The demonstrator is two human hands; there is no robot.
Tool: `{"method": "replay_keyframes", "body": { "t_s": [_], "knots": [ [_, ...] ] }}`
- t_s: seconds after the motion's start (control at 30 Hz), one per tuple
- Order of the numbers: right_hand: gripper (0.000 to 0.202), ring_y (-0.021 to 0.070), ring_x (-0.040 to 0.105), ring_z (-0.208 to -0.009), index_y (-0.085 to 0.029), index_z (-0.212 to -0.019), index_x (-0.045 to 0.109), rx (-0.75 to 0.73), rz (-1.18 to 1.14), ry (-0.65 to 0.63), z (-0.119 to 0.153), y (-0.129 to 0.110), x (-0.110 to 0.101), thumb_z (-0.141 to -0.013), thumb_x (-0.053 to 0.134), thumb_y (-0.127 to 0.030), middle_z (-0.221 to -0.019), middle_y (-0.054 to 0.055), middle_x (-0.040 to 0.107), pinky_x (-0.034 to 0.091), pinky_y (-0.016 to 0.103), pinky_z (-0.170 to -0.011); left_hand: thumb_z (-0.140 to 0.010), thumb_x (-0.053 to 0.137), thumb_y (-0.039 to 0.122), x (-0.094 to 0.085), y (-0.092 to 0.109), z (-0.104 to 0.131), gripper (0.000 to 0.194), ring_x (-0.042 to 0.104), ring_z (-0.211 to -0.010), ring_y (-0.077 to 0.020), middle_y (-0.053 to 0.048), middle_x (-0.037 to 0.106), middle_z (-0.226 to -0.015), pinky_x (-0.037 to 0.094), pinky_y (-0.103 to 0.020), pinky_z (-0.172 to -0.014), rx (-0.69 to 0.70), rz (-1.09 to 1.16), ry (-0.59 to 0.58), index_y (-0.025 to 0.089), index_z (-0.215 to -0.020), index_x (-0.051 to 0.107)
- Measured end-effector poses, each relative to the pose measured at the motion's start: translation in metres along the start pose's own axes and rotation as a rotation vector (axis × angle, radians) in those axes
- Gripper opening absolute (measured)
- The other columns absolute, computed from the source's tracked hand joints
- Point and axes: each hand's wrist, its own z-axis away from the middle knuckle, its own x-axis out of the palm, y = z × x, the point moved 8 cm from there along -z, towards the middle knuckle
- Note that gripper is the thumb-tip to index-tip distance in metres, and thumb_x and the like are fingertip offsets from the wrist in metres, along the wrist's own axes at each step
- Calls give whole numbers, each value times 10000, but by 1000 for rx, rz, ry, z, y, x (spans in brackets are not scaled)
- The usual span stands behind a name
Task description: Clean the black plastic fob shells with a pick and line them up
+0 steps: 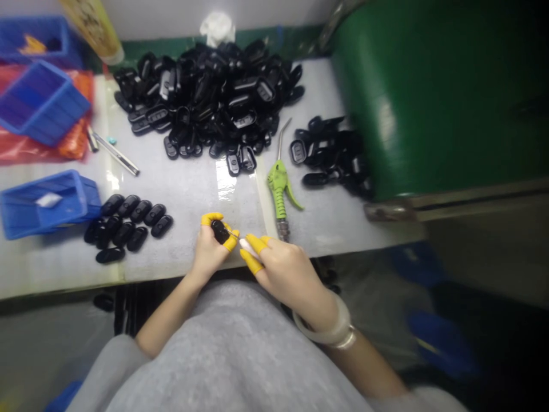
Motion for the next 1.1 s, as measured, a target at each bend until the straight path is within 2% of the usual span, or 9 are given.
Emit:
{"method": "replay_keyframes", "body": {
  "t_s": [0.2,0.3,0.43,0.53,0.63,0.73,0.83,0.97,1.1],
  "knots": [
    [304,151,595,-577,-98,-969,699,-20,-23,185,3,5,-12,-956,449,-271,-692,67,655,405,268,-537,-759,698,311,3,-2,-1,438,551,-635,-95,34,556,-788,469,-225,-596,-45,68,-22,220,-1082,417],
    [309,163,620,-584,-81,-999,695,-26,-55,212,4,10,-9,-956,453,-269,-728,87,681,449,271,-554,-797,653,369,6,2,1,473,535,-584,-92,-12,585,-930,472,-240,-537,-80,72,-175,236,-1197,439],
    [325,188,658,-621,-58,-1011,696,-38,-68,263,7,19,-4,-951,471,-284,-783,115,707,492,282,-579,-877,546,387,-21,25,12,468,625,-875,-190,-75,600,-1172,516,-350,-804,54,-315,-315,270,-1323,467],
    [341,207,676,-652,-68,-983,704,-51,-64,274,7,27,-1,-956,457,-302,-813,128,718,509,293,-581,-871,543,354,-67,27,24,524,631,-969,-250,-89,657,-1084,488,-402,-876,-6,-639,-238,219,-1362,418],
    [360,215,679,-661,-81,-997,704,-28,-62,241,5,34,3,-962,436,-319,-829,137,721,521,304,-586,-846,560,369,-110,22,39,406,653,-903,-266,-91,681,-1000,502,-398,-812,-115,-819,-201,184,-1204,509],
    [355,217,680,-683,-99,-1018,705,8,-87,203,3,38,4,-957,441,-329,-844,140,720,535,316,-620,-856,521,422,-137,23,52,303,652,-860,-245,-70,683,-975,508,-372,-777,-121,-886,-194,202,-1060,561],
    [351,217,679,-717,-108,-1042,703,46,-137,189,-1,43,2,-952,443,-327,-850,137,718,538,318,-662,-846,494,472,-162,30,59,361,632,-867,-238,-85,660,-1009,507,-364,-784,-40,-1001,-5,195,-1063,571],
    [363,230,673,-823,-113,-1067,695,201,-190,227,-7,78,-5,-946,442,-343,-909,145,714,524,333,-752,-858,412,548,-177,31,64,442,598,-903,-280,-147,583,-1104,496,-416,-798,22,-1266,241,170,-1016,577],
    [440,265,653,-880,-81,-1184,634,512,-83,325,3,143,-17,-938,426,-381,-983,184,696,494,364,-755,-835,440,588,-172,20,57,423,589,-846,-283,-108,592,-1002,497,-421,-719,-21,-1301,183,203,-979,541]
  ]
}}
